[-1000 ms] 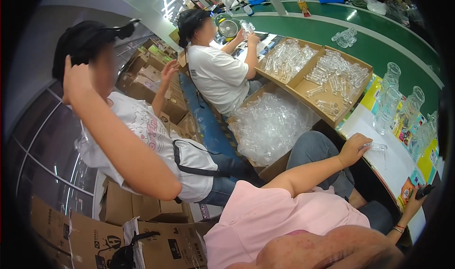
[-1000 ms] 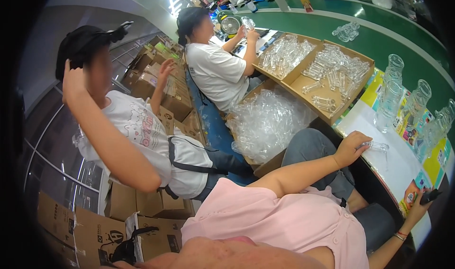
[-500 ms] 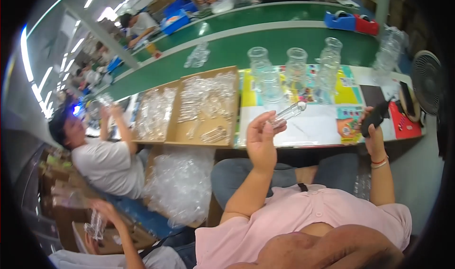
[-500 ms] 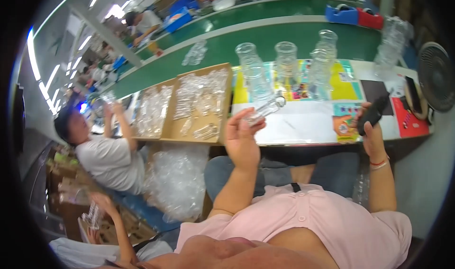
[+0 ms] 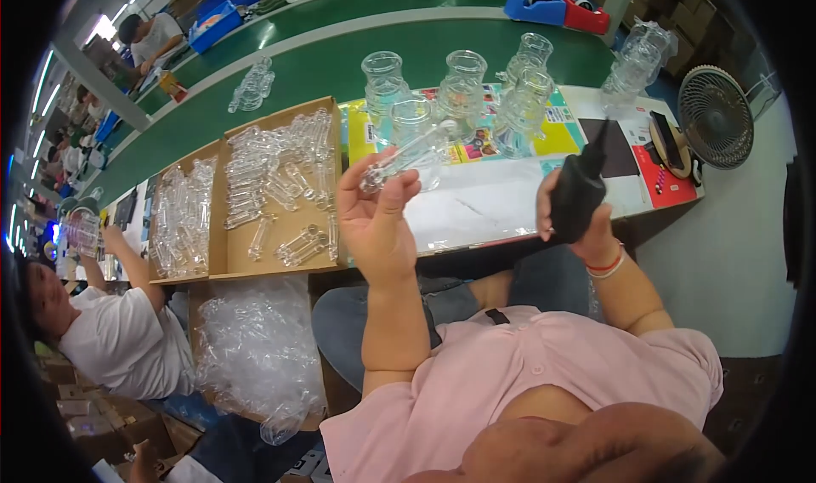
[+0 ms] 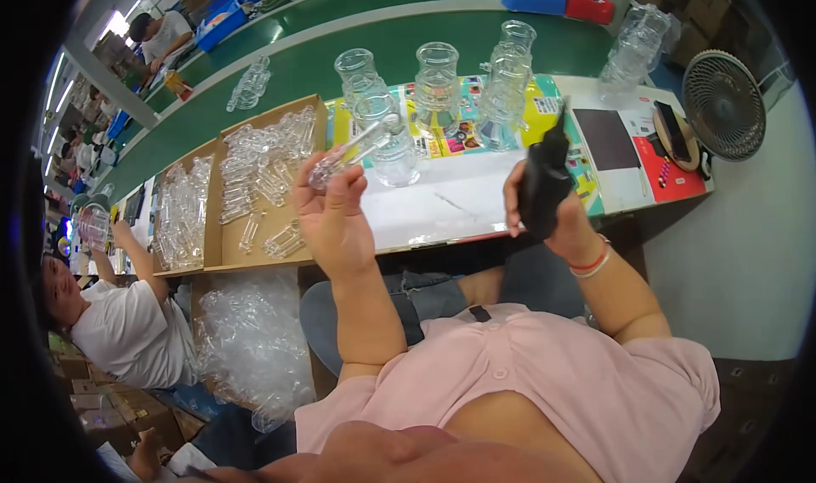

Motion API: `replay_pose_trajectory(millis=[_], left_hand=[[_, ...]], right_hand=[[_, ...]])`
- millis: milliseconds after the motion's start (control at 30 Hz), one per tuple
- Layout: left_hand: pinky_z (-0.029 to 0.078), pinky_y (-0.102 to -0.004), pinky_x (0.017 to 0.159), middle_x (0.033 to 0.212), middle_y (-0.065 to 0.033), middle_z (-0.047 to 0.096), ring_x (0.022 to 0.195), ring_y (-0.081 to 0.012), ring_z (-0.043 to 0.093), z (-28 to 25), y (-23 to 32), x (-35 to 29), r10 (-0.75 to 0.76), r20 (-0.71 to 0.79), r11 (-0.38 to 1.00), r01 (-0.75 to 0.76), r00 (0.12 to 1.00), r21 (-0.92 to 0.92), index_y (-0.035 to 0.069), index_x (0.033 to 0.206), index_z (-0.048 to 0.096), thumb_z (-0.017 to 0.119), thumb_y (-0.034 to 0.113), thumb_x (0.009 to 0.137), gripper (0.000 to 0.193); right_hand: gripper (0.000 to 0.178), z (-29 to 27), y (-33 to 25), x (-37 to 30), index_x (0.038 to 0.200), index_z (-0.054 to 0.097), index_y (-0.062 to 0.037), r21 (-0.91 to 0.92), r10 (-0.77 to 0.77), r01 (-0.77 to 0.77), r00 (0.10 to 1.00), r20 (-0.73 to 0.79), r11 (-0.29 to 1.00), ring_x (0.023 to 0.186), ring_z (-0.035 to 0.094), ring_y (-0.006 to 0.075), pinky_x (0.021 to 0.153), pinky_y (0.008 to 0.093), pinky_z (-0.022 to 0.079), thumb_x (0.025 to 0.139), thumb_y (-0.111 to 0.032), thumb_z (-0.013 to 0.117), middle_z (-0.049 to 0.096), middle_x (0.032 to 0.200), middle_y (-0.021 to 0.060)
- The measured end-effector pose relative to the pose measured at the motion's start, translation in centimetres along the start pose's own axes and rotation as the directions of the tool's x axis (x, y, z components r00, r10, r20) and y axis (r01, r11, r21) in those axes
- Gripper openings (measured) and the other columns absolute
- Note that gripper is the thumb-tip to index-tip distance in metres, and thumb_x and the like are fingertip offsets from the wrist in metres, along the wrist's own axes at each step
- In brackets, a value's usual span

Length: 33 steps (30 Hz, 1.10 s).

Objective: Assembling glass lighting fixtures by applying adhesive to small components and inserting them into the fixture bodies.

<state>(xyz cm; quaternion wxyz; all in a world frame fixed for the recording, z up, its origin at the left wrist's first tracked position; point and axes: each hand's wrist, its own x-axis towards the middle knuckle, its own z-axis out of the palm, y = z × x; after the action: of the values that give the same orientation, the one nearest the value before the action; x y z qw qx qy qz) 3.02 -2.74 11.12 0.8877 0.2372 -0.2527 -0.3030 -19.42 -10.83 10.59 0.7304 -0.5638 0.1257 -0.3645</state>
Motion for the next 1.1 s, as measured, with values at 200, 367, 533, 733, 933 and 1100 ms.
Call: replay_pose_trajectory(millis=[200,367,533,733,933,1100], left_hand=[[0.053,-0.0284,0.073,0.109,-0.0178,0.056,0.082,-0.0184,0.062,-1.1,0.2,0.2,0.053,0.044,0.982,-0.06,0.998,0.177,-0.002,0.111,0.049,0.061,-0.002,0.079,0.034],[0.052,-0.0281,0.073,0.11,-0.0184,0.056,0.08,-0.0177,0.061,-1.8,0.1,0.8,-0.069,0.072,0.986,0.057,0.995,0.157,-0.002,0.112,0.048,0.06,-0.002,0.079,0.035],[0.052,-0.0279,0.072,0.11,-0.0189,0.055,0.079,-0.0183,0.061,-2.1,-0.1,0.9,-0.109,0.102,0.982,0.091,0.989,0.167,-0.003,0.111,0.048,0.059,-0.003,0.078,0.035],[0.052,-0.0283,0.073,0.109,-0.0191,0.056,0.081,-0.0185,0.061,-2.2,-0.8,0.6,-0.117,0.106,0.969,0.09,0.988,0.231,-0.003,0.11,0.048,0.06,-0.005,0.077,0.035],[0.052,-0.0277,0.073,0.108,-0.0181,0.056,0.084,-0.0166,0.06,-1.9,-1.0,1.1,-0.133,0.168,0.962,0.086,0.977,0.26,-0.004,0.109,0.049,0.062,-0.007,0.076,0.036],[0.049,-0.0253,0.078,0.109,-0.0181,0.057,0.09,-0.0157,0.058,-2.5,-0.8,1.2,-0.176,0.172,0.957,0.128,0.969,0.259,-0.004,0.109,0.05,0.063,-0.007,0.075,0.037]], right_hand=[[0.085,1.9,2.8,1.1,0.105,0.04,-0.0016,0.053,0.161,-0.164,0.985,0.054,0.985,0.066,0.053,0.0115,0.052,0.024,0.049,0.057,-0.066,0.068,0.048,0.076,0.0055],[0.07,1.8,2.2,2.0,0.12,0.035,-0.0029,0.09,0.338,-0.39,0.875,0.346,0.916,0.076,0.054,0.0162,0.065,0.0293,0.049,0.075,-0.048,0.063,0.047,0.089,0.0075],[0.068,2.9,1.7,2.6,0.123,0.032,-0.0031,0.095,0.367,-0.441,0.833,0.413,0.892,0.084,0.053,0.0197,0.068,0.0315,0.049,0.077,-0.041,0.064,0.045,0.096,0.0101],[0.069,2.8,1.5,2.8,0.119,0.035,-0.004,0.071,0.393,-0.422,0.884,0.254,0.904,0.094,0.053,0.0191,0.077,0.0327,0.047,0.068,-0.024,0.076,0.051,0.101,0.0089],[0.07,-0.5,1.2,1.8,0.115,0.043,-0.0043,-0.357,0.004,-0.026,0.998,-0.062,0.934,0.101,0.05,0.0144,0.09,0.0286,0.037,0.061,-0.026,0.081,0.053,0.108,0.0049],[0.07,-0.4,-0.7,2.4,0.12,0.037,-0.0016,-0.199,-0.111,0.061,0.962,-0.248,0.978,0.067,0.058,0.0154,0.049,0.0233,0.047,0.073,-0.043,0.068,0.054,0.099,0.0111]])
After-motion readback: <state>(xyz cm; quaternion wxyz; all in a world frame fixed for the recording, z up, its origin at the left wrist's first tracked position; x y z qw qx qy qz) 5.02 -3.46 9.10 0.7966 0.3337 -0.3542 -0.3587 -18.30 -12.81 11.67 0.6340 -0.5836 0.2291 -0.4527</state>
